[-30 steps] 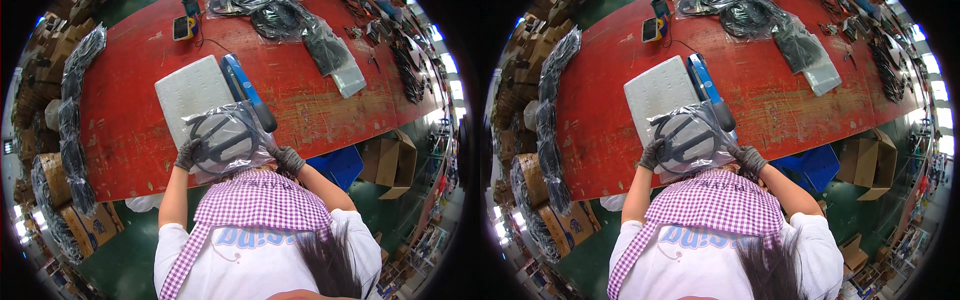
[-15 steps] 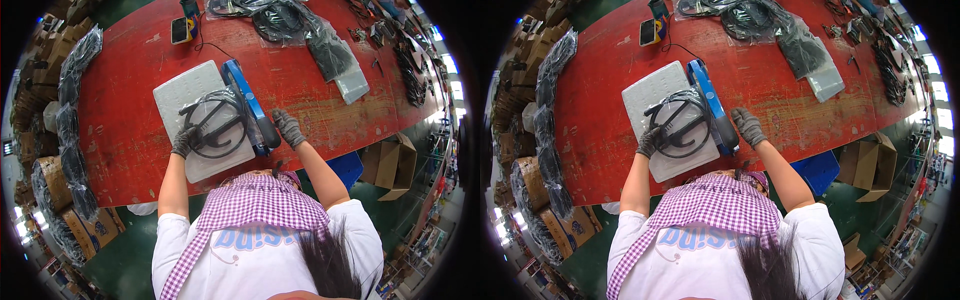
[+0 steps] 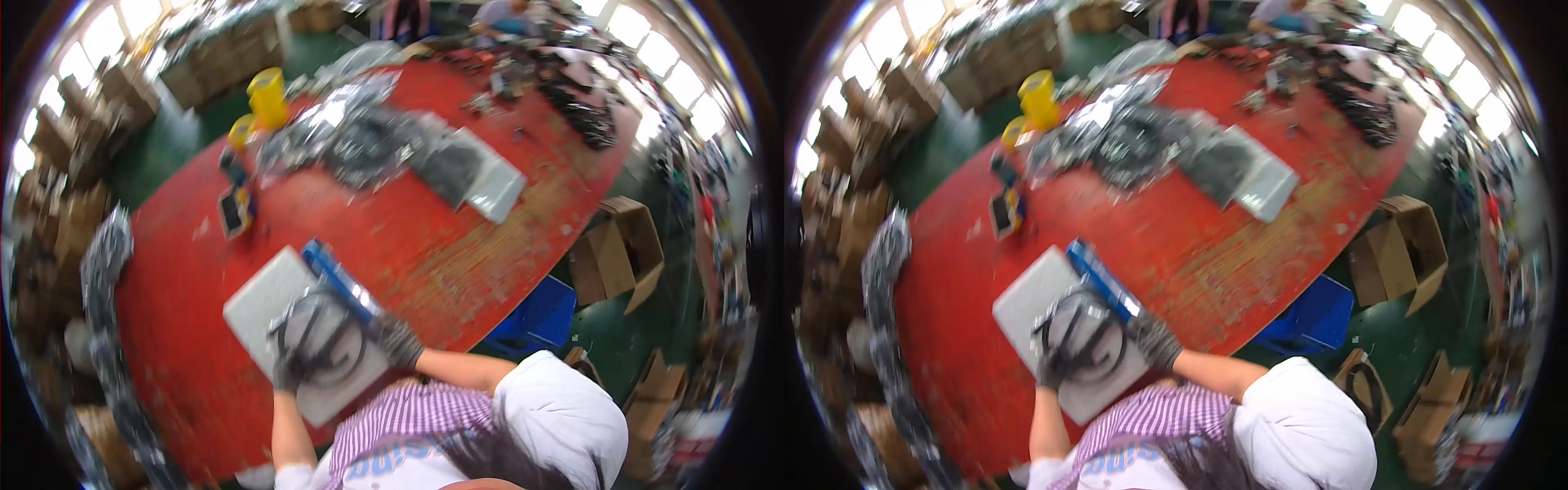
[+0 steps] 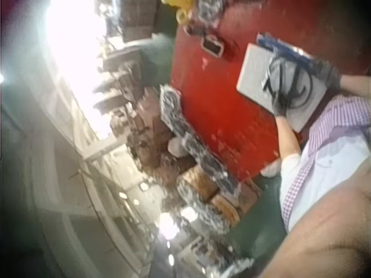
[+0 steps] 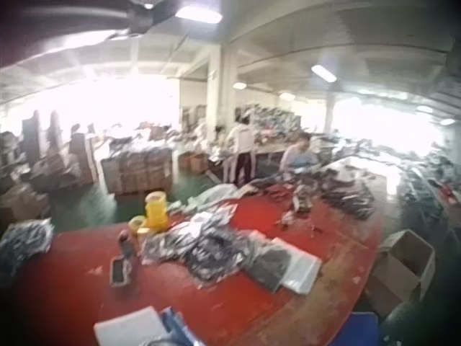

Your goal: The person places coiled black cables onto a white foam pad and uses a blue handheld heat sealer to seal them inside clear plastic bags. The person repeatedly picks up cables, positions them, seals the bags, and places the finished packages on the table.

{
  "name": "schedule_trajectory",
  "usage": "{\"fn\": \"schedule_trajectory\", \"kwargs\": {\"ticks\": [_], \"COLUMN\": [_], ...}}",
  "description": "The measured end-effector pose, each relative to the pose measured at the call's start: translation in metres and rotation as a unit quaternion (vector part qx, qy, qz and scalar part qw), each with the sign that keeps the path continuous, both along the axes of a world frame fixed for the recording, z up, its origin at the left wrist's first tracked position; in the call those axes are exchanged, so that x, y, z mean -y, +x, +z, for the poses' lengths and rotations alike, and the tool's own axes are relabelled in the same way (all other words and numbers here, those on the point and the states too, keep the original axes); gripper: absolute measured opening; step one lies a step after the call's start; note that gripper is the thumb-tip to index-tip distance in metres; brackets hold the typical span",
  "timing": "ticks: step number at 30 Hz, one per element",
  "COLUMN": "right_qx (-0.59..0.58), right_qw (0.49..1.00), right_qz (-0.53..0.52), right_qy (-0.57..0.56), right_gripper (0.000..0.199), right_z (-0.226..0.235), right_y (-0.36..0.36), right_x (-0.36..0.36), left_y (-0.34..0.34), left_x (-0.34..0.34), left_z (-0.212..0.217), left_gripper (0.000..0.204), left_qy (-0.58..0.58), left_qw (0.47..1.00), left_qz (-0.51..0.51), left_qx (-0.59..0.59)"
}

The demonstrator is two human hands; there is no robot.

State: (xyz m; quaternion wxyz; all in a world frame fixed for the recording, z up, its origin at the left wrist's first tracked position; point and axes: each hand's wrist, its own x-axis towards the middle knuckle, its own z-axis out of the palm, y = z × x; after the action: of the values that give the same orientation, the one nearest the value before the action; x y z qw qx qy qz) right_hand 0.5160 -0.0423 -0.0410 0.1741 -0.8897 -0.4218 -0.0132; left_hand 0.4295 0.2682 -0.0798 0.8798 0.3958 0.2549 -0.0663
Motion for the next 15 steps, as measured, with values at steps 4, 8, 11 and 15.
{"fn": "schedule_trajectory", "kwargs": {"ticks": [4, 8, 11, 15], "right_qx": [0.025, 0.061, 0.078, 0.037], "right_qw": [0.998, 0.995, 0.994, 0.997], "right_qz": [-0.036, -0.039, -0.034, -0.041], "right_qy": [0.036, 0.071, 0.069, 0.048], "right_gripper": [0.041, 0.042, 0.042, 0.045], "right_z": [-0.023, -0.019, -0.016, -0.004], "right_y": [-0.005, -0.005, -0.007, -0.006], "right_x": [0.005, 0.007, 0.012, 0.009], "left_y": [0.000, 0.000, 0.001, -0.015], "left_x": [-0.003, -0.018, -0.009, -0.007], "left_z": [-0.019, -0.052, -0.038, -0.026], "left_gripper": [0.054, 0.031, 0.016, 0.025], "left_qy": [-0.027, -0.089, -0.092, 0.272], "left_qw": [0.999, 0.994, 0.989, 0.940], "left_qz": [0.023, 0.030, 0.067, -0.029], "left_qx": [-0.007, -0.053, -0.094, -0.202]}}
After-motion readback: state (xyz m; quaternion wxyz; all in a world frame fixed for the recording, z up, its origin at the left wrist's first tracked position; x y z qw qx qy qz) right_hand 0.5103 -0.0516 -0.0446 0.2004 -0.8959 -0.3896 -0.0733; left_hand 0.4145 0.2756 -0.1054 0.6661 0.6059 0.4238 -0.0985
